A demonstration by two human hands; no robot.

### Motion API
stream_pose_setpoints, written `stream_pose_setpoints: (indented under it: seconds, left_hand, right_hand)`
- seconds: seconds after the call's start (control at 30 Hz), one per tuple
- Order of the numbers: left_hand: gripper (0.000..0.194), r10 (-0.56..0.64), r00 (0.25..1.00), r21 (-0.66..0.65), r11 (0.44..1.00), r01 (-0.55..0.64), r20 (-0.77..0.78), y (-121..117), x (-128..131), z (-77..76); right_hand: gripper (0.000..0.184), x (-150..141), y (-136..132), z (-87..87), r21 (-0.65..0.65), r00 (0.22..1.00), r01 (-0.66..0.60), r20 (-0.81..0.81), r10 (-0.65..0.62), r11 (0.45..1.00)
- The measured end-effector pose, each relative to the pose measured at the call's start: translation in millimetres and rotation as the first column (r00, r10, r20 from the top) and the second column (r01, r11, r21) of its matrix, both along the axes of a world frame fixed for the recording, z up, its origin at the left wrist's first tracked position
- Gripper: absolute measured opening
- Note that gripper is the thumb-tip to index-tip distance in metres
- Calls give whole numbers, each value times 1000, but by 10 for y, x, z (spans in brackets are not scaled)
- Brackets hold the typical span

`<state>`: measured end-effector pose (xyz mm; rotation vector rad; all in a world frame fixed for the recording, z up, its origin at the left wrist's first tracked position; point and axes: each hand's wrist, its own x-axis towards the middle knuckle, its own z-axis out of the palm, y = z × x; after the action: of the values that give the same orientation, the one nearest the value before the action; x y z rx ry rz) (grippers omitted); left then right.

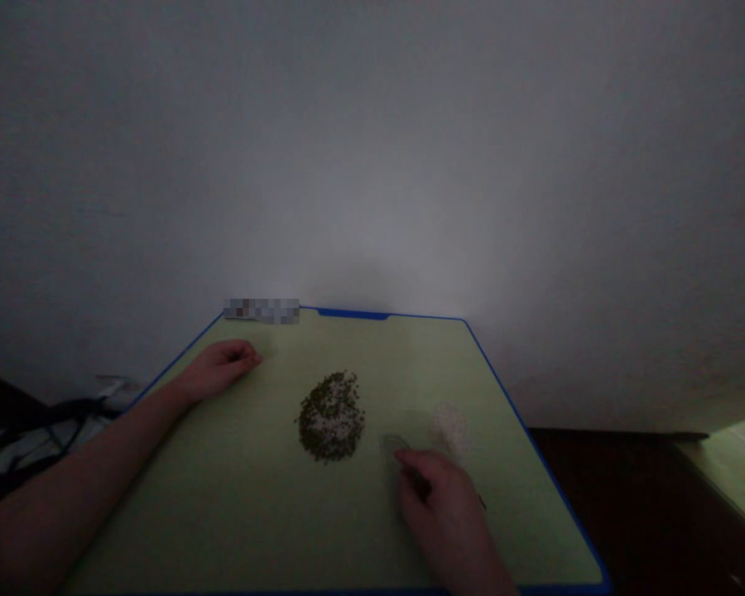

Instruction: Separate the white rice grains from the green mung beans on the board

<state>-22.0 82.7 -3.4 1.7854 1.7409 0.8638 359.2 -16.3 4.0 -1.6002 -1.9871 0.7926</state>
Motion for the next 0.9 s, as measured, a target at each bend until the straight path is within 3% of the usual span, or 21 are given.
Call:
stream_pose_setpoints:
  seconds: [0.27, 0.57, 0.8, 0.9]
  left_hand:
    - [32, -3, 999, 12, 1000, 4, -33, 1, 4, -5]
    - [33, -6, 1000, -10, 1000, 6, -6, 6, -9, -13]
    - [31, -14, 1000, -13, 1000, 13, -26, 15, -1, -7]
    - [32, -9, 1000, -11, 1000, 8, -22, 11, 13, 2]
  right_hand:
    - [32, -181, -70, 57, -31, 988, -152, -40, 151, 988]
    - [32, -94, 57, 47, -40, 1000, -16, 6, 17, 999]
    - [31, -158, -89, -12, -65, 989, -133, -69, 129, 989]
    - [32, -192, -59, -15, -60, 991, -121, -57, 118, 991]
